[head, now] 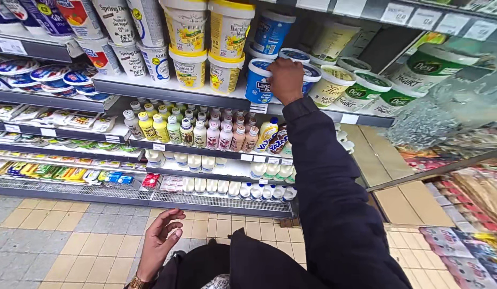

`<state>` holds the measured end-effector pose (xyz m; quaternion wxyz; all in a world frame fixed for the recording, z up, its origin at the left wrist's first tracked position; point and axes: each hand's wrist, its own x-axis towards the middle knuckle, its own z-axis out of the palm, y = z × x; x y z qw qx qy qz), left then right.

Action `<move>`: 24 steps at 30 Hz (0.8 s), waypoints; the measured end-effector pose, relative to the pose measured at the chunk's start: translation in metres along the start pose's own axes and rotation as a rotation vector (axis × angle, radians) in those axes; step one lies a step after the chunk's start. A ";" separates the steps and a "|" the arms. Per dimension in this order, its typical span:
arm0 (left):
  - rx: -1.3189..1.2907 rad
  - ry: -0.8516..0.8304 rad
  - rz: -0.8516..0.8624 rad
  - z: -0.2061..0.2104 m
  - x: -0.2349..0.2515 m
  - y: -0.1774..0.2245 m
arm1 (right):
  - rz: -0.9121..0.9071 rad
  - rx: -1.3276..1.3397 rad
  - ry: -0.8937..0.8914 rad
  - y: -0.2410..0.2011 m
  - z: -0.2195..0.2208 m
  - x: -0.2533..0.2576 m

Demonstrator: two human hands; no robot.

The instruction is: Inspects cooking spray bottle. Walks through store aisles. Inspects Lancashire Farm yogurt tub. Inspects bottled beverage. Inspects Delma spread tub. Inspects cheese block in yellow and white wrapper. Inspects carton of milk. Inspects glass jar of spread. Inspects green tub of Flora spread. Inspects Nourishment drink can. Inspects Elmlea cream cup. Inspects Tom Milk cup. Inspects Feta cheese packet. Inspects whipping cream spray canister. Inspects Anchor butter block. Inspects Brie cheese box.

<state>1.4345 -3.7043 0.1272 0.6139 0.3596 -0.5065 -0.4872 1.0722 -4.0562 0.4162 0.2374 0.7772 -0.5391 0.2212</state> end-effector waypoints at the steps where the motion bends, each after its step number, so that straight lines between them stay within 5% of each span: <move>1: -0.003 -0.003 0.000 0.001 0.001 0.000 | 0.001 0.010 -0.009 -0.003 -0.004 -0.003; 9: -0.056 -0.091 0.081 0.011 0.027 0.006 | 0.033 0.195 -0.025 -0.027 -0.051 -0.025; 24: -0.012 -0.232 0.129 0.044 0.099 0.061 | -0.305 0.397 -0.217 -0.143 -0.107 -0.135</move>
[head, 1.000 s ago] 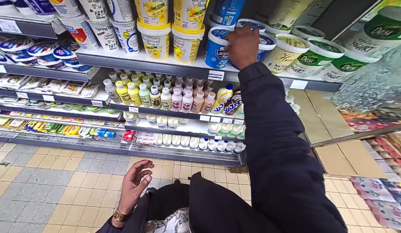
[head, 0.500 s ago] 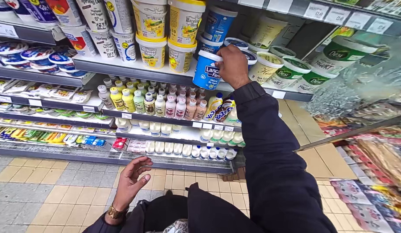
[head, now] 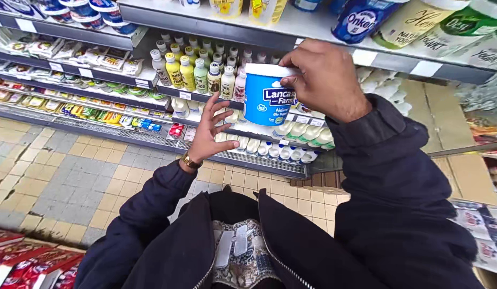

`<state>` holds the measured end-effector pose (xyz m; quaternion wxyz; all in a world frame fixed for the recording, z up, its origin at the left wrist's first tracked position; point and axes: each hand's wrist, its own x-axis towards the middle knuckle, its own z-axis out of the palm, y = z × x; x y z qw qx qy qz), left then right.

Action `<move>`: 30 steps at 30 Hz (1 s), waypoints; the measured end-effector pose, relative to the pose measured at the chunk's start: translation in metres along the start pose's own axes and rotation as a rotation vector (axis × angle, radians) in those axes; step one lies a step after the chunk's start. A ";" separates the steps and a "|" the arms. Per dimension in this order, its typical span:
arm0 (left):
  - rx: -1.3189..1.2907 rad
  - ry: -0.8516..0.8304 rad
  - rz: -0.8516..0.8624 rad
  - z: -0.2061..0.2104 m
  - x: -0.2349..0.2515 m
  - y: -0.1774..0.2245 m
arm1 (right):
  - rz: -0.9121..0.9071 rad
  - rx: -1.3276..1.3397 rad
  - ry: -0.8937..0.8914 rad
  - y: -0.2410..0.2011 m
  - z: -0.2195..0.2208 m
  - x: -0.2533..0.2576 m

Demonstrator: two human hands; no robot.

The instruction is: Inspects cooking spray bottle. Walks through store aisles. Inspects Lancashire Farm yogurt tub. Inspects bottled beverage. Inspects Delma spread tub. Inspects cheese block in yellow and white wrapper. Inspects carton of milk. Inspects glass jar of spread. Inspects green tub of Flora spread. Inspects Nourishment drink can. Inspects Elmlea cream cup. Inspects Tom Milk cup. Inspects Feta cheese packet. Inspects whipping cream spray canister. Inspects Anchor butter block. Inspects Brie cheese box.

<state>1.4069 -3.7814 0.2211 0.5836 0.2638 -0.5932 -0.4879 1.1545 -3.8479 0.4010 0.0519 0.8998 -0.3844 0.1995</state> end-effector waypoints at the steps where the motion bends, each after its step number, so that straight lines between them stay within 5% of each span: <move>1: 0.017 -0.009 -0.011 -0.001 -0.003 0.001 | -0.019 0.005 -0.012 -0.013 0.006 -0.005; 6: -0.036 -0.091 -0.037 -0.009 -0.034 0.002 | -0.080 0.031 -0.071 -0.074 0.036 -0.026; 13: 0.015 0.051 -0.127 -0.024 -0.103 0.008 | -0.137 0.034 -0.077 -0.155 0.068 -0.044; 22: -0.229 0.049 -0.165 -0.050 -0.156 0.006 | -0.133 0.116 0.040 -0.214 0.098 -0.054; 26: -0.291 0.030 -0.142 -0.060 -0.168 0.005 | 0.102 0.422 0.117 -0.210 0.089 -0.086; 30: -0.297 0.020 -0.152 -0.070 -0.180 0.004 | 0.489 0.899 0.012 -0.193 0.136 -0.148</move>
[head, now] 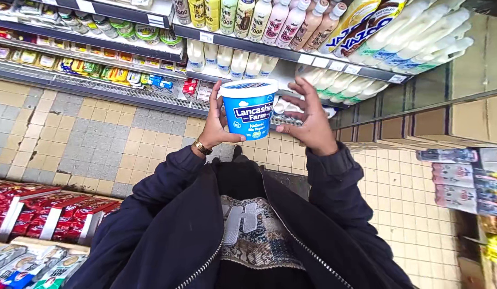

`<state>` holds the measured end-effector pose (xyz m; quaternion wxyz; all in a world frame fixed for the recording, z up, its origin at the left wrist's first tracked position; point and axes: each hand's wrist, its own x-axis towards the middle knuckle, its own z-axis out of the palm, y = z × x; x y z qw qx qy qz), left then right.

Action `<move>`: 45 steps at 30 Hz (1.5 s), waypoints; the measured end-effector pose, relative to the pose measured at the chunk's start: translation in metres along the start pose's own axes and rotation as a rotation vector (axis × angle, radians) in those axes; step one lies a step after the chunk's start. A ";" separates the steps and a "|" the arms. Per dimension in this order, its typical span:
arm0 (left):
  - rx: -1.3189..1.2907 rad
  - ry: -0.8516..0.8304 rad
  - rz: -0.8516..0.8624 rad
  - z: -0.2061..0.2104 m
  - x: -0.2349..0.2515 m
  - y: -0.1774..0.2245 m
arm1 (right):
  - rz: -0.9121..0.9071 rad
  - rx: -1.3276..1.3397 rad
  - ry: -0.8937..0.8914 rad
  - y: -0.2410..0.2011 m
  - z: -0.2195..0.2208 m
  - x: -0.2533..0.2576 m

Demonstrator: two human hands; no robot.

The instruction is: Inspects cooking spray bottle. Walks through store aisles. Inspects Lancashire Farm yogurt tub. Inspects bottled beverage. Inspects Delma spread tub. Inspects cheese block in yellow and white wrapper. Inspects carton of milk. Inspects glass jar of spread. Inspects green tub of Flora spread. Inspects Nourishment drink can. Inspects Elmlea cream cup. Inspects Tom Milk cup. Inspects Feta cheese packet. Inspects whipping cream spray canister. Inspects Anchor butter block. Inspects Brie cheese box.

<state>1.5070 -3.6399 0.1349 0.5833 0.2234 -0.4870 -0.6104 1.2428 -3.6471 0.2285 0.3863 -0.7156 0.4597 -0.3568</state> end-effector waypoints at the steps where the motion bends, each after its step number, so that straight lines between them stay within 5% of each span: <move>1: 0.015 -0.005 -0.003 -0.002 -0.003 0.000 | 0.069 0.095 -0.017 0.014 0.009 -0.010; 8: 0.072 -0.078 -0.083 -0.002 -0.009 -0.005 | 0.078 0.575 0.020 0.058 0.057 -0.038; 18: 0.188 -0.224 -0.203 -0.014 0.002 -0.001 | -0.044 0.576 0.190 0.086 0.065 -0.057; 45: 0.090 -0.097 -0.195 -0.027 -0.018 -0.021 | 0.041 0.516 0.085 0.091 0.065 -0.050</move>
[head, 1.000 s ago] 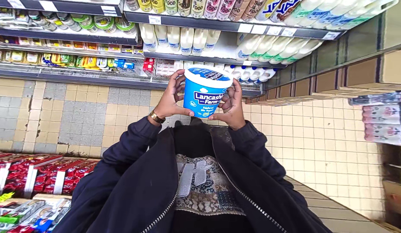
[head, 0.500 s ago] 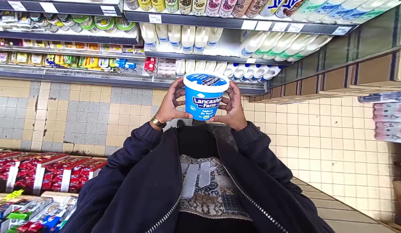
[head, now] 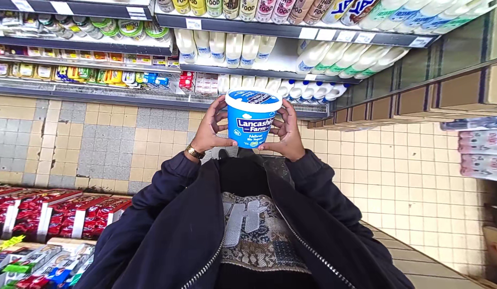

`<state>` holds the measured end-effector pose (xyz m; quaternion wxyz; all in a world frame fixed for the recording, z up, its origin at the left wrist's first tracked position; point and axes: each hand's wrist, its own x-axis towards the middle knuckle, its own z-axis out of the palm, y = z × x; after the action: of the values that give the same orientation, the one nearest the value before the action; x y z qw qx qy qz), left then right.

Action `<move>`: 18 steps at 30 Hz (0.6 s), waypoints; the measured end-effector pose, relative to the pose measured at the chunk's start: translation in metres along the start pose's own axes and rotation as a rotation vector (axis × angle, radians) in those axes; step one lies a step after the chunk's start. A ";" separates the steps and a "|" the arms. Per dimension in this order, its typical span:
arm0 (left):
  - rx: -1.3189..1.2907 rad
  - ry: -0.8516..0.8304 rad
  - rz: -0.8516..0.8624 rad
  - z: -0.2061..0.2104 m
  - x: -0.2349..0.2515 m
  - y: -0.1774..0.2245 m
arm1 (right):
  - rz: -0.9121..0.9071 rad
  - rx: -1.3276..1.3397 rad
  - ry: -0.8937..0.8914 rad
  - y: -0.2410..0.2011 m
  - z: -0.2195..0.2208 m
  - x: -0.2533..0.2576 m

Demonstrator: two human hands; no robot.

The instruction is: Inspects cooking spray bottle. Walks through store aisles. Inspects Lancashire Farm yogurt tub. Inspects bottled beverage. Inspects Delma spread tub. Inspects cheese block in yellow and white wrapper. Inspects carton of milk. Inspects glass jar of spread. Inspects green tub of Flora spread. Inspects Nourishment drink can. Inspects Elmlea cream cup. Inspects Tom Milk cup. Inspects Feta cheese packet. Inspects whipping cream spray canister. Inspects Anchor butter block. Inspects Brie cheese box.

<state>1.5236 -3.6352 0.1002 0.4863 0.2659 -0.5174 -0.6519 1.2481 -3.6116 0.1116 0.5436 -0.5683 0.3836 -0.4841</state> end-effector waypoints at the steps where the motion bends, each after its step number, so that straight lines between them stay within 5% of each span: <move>1: 0.000 -0.002 0.001 -0.001 0.000 0.000 | -0.001 0.000 -0.001 0.000 0.001 0.000; 18: -0.034 -0.045 -0.016 -0.007 0.005 -0.004 | -0.009 -0.062 0.021 -0.005 0.008 -0.006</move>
<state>1.5256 -3.6426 0.0947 0.4739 0.2466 -0.5150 -0.6704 1.2542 -3.6032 0.1165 0.5194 -0.5816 0.4016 -0.4804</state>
